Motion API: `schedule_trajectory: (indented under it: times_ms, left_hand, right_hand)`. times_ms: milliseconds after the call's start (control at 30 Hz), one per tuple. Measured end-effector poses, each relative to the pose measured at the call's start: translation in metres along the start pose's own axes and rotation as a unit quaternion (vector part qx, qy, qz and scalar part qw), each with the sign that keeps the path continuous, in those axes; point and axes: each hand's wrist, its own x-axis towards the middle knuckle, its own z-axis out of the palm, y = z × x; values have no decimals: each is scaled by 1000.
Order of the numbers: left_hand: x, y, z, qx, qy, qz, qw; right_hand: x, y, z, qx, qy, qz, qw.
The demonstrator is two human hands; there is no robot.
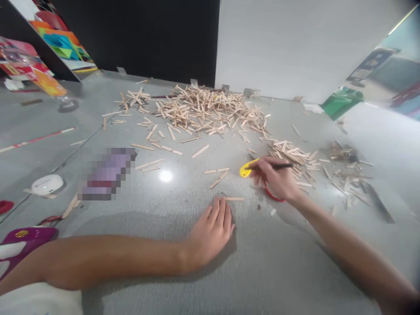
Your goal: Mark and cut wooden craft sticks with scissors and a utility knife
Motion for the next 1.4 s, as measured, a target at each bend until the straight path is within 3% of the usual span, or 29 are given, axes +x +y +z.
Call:
schedule_trajectory:
  times_ms: [167, 333, 733, 1133, 1400]
  left_hand:
    - [3, -4, -2, -21, -2, 8, 1000]
    - [4, -6, -3, -29, -4, 17, 999]
    - [4, -7, -9, -29, 10, 25, 999]
    - [3, -5, -8, -32, 11, 25, 999]
    - [5, -6, -11, -31, 5, 40, 999]
  right_hand:
    - [-14, 4, 23, 85, -150, 78, 982]
    - [-19, 9, 35, 130, -210, 114, 962]
    - [-23, 11, 45, 151, -213, 118, 958]
    - [-29, 13, 51, 14, -145, 25, 989]
    - [-32, 15, 51, 3, -168, 14, 986]
